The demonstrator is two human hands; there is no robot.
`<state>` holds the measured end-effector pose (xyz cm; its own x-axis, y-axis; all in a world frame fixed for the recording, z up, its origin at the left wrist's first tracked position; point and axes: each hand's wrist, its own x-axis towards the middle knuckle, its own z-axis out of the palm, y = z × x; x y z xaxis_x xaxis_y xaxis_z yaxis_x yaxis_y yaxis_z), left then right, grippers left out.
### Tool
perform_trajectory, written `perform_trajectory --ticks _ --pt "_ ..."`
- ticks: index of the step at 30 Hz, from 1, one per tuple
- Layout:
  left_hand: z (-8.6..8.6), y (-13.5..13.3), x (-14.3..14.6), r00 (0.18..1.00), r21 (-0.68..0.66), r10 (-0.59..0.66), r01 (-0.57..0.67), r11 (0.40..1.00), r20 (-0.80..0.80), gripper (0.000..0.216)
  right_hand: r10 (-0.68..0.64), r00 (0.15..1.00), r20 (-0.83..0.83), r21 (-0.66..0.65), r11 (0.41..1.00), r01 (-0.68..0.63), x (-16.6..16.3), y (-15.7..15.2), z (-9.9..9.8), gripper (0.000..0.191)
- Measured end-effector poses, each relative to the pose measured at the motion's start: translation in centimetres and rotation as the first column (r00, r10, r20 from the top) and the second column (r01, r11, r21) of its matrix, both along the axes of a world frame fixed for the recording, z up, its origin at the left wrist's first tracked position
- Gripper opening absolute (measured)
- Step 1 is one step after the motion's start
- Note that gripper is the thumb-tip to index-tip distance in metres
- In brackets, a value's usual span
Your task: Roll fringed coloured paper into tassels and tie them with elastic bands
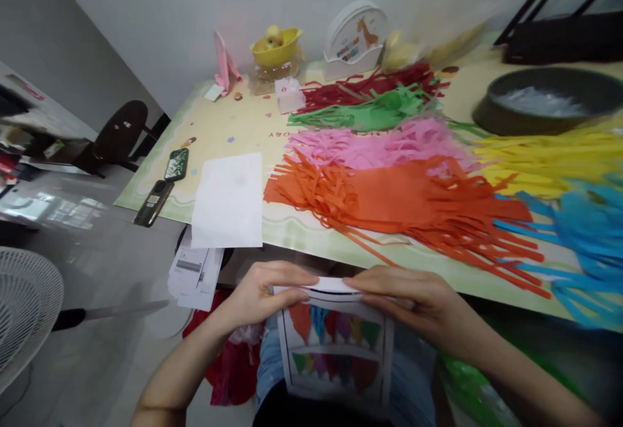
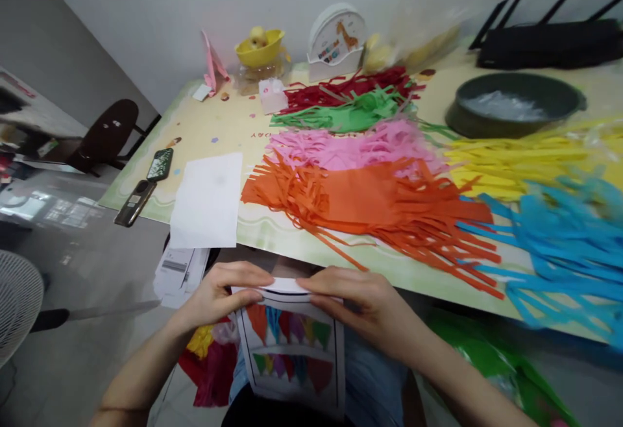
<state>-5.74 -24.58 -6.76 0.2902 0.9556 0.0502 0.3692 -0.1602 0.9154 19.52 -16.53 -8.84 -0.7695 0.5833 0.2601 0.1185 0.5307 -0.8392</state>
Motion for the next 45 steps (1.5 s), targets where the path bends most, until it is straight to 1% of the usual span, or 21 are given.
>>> perform_trajectory --ticks 2,4,7,10,14,17,18,19,20,22,24,27,30,34,39,42,45 --pt "0.3 -0.3 0.1 0.996 0.026 0.085 -0.085 0.996 0.0 0.024 0.018 0.999 -0.043 -0.003 1.0 -0.018 -1.3 0.0 0.4 0.025" --pt "0.7 -0.6 -0.1 0.991 0.07 0.136 -0.135 0.988 -0.005 0.024 0.046 0.996 -0.082 -0.007 0.999 -0.047 -2.7 0.0 0.8 0.028" --pt "1.5 -1.3 -1.2 0.982 0.152 0.185 -0.179 0.972 -0.028 0.02 0.114 0.987 -0.115 0.015 0.993 -0.113 -5.0 0.2 1.4 0.034" --pt "2.0 -2.4 -3.1 0.972 0.233 0.216 -0.189 0.954 -0.094 0.018 0.178 0.978 -0.113 0.031 0.984 -0.175 -7.2 -0.1 1.5 0.036" --pt "1.5 -4.3 -5.7 0.955 0.313 0.236 -0.171 0.934 -0.182 0.021 0.208 0.974 -0.09 0.065 0.977 -0.202 -9.7 -0.8 1.0 0.03" --pt "0.7 -5.5 -7.5 0.941 0.332 0.235 -0.147 0.932 -0.243 0.024 0.274 0.957 -0.099 0.053 0.961 -0.27 -11.1 -0.2 0.2 0.02" --pt "0.4 -5.7 -8.1 0.936 0.328 0.227 -0.133 0.935 -0.268 0.023 0.273 0.96 -0.066 0.027 0.962 -0.272 -11.5 0.3 -0.1 0.016" --pt "0.1 -5.8 -8.7 0.932 0.314 0.213 -0.117 0.942 -0.293 0.021 0.24 0.971 -0.016 0.003 0.971 -0.24 -11.9 0.9 -0.5 0.015" --pt "-0.3 -5.9 -9.3 0.93 0.292 0.192 -0.097 0.951 -0.315 0.019 0.18 0.982 0.049 -0.009 0.984 -0.18 -12.3 1.6 -1.0 0.014" --pt "-1.4 -5.6 -10.3 0.924 0.243 0.145 -0.059 0.968 -0.354 0.017 0.037 0.985 0.166 0.027 0.999 -0.042 -13.3 2.8 -2.0 0.013" --pt "-2.8 -5.0 -11.0 0.911 0.227 0.126 -0.037 0.973 -0.394 0.016 -0.057 0.976 0.208 0.099 0.994 0.037 -14.5 3.4 -3.2 0.012" --pt "-5.0 -4.0 -11.6 0.883 0.259 0.132 -0.012 0.966 -0.451 0.014 -0.128 0.975 0.183 0.201 0.975 0.09 -16.2 3.3 -5.0 0.009" --pt "-6.2 -3.2 -11.9 0.868 0.243 0.113 0.008 0.97 -0.483 0.015 -0.128 0.979 0.156 0.261 0.962 0.084 -17.3 2.8 -6.3 0.015" --pt "-6.3 -2.0 -12.1 0.857 0.18 0.044 0.058 0.982 -0.514 0.017 -0.094 0.971 0.219 0.277 0.96 0.03 -17.6 3.0 -7.2 0.023" --pt "-6.0 0.2 -12.6 0.856 0.142 0.023 0.059 0.988 -0.516 0.021 -0.085 0.961 0.262 0.284 0.959 0.008 -17.9 4.6 -7.1 0.028" --pt "-6.1 1.0 -12.7 0.855 0.108 0.024 0.038 0.993 -0.518 0.022 -0.087 0.964 0.25 0.306 0.952 0.007 -18.1 4.7 -6.9 0.028" --pt "-6.1 1.3 -12.8 0.858 0.072 0.005 0.037 0.997 -0.513 0.021 -0.087 0.973 0.216 0.334 0.942 0.01 -18.2 4.1 -6.9 0.027"
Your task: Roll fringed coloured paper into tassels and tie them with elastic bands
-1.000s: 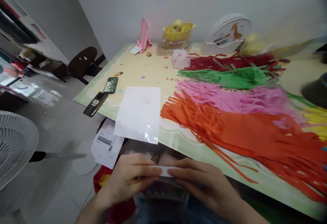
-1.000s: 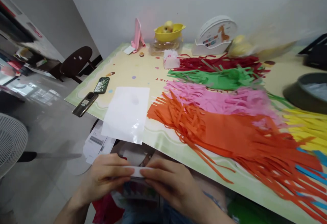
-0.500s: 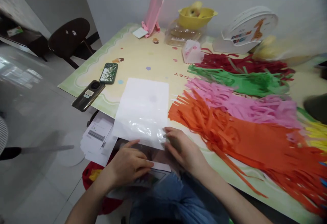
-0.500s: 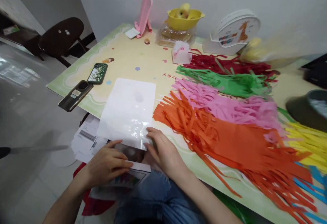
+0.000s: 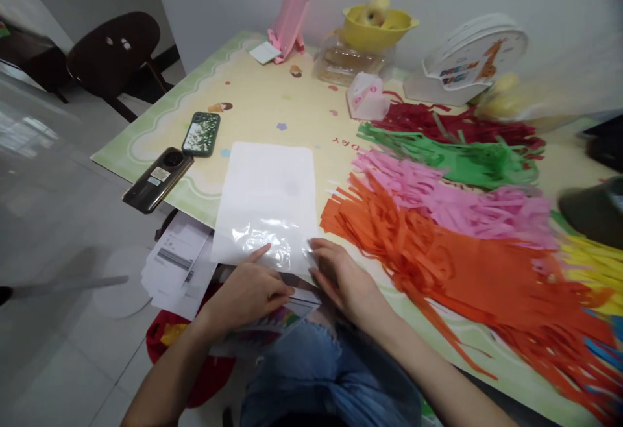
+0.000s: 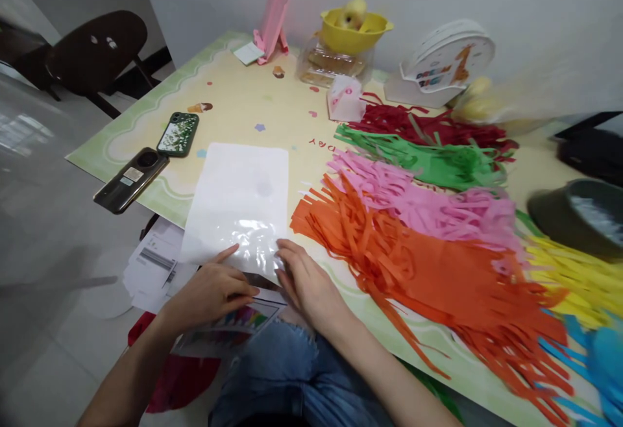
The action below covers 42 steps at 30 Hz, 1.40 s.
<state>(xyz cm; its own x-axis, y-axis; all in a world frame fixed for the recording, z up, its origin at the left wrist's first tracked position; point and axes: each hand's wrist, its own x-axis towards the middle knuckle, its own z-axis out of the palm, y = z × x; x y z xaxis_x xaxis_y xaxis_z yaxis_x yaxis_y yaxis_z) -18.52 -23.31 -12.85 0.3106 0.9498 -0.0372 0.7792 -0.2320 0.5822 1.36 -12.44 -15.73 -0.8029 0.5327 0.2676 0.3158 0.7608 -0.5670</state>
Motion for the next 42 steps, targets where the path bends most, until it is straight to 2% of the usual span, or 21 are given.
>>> perform_trajectory --ticks 6,13,20,28,31,35,38,42 --pt "-0.4 -0.1 0.0 1.0 0.009 0.02 -0.02 1.0 0.002 0.021 -0.016 0.999 -0.04 0.051 0.999 0.018 -0.1 -1.0 -0.4 0.027" --pt "-0.9 -0.2 0.1 1.0 0.044 0.013 -0.013 0.999 0.01 0.022 -0.035 0.999 0.032 -0.002 0.999 0.036 -0.4 -1.8 -0.4 0.024" --pt "-0.7 -0.2 0.5 1.0 0.03 0.002 -0.002 1.0 -0.013 0.022 0.056 0.998 0.012 0.035 0.998 -0.057 -1.9 -1.0 0.3 0.026" --pt "-1.1 -1.7 2.9 0.997 0.093 -0.004 0.011 0.996 -0.074 0.022 0.094 0.992 0.087 0.113 0.988 -0.104 -2.2 -0.4 -0.4 0.024" --pt "-0.7 -2.0 2.2 0.997 0.099 0.041 -0.035 0.995 -0.059 0.02 0.067 0.992 0.11 0.148 0.986 -0.083 -2.2 0.7 -0.4 0.027" --pt "-0.2 -1.7 -0.2 0.985 0.069 0.164 -0.161 0.985 -0.046 0.022 0.03 0.98 0.195 0.166 0.984 -0.063 -2.7 2.2 0.8 0.028" --pt "-0.5 -1.3 -1.1 0.981 0.053 0.182 -0.179 0.982 -0.059 0.021 0.016 0.985 0.174 0.172 0.984 -0.046 -4.0 2.2 1.5 0.032" --pt "-1.2 -1.2 -1.0 0.982 0.045 0.178 -0.175 0.983 -0.063 0.018 0.124 0.985 0.121 0.219 0.964 -0.148 -6.1 1.8 0.8 0.038"
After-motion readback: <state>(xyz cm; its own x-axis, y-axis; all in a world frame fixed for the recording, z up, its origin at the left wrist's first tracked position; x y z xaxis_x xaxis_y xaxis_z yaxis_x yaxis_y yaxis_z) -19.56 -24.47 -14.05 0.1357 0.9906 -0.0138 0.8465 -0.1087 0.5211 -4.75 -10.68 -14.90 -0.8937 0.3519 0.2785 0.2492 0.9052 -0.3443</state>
